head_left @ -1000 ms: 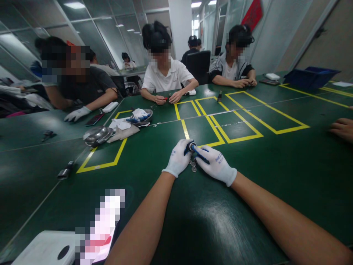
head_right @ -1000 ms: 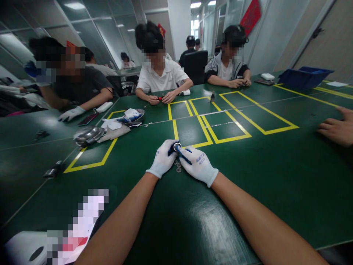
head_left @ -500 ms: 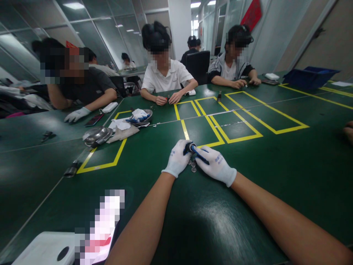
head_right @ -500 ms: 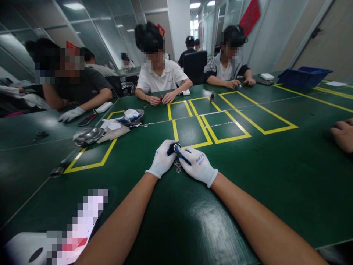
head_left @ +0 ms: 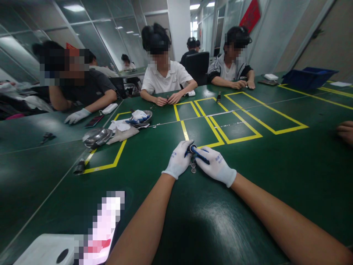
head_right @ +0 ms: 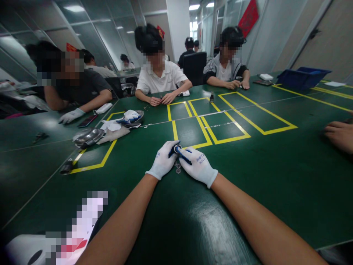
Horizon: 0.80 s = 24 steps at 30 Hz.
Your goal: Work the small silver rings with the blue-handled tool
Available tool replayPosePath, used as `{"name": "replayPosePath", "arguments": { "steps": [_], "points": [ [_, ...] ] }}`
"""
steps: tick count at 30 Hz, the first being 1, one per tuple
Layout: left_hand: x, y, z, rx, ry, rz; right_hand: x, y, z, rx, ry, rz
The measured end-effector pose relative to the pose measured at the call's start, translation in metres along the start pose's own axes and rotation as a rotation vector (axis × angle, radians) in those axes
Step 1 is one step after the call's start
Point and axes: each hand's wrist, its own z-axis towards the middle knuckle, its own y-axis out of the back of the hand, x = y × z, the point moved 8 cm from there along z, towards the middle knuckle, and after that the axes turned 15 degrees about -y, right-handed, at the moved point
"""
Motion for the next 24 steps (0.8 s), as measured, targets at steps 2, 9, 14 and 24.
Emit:
{"name": "replayPosePath", "arguments": {
  "steps": [2, 9, 14, 24],
  "points": [
    [0.001, 0.0, 0.0, -0.002, 0.006, 0.003, 0.001, 0.002, 0.0, -0.005, -0.009, 0.025],
    [0.002, 0.005, -0.001, -0.037, 0.034, 0.015, 0.002, 0.023, 0.001, -0.141, -0.067, 0.081],
    [0.0, 0.004, -0.002, -0.047, 0.086, 0.038, -0.011, 0.012, 0.005, -0.079, -0.133, 0.131],
    [-0.017, -0.011, 0.003, 0.076, 0.039, 0.094, -0.021, 0.005, 0.008, 0.058, -0.253, 0.214]
  ]
}}
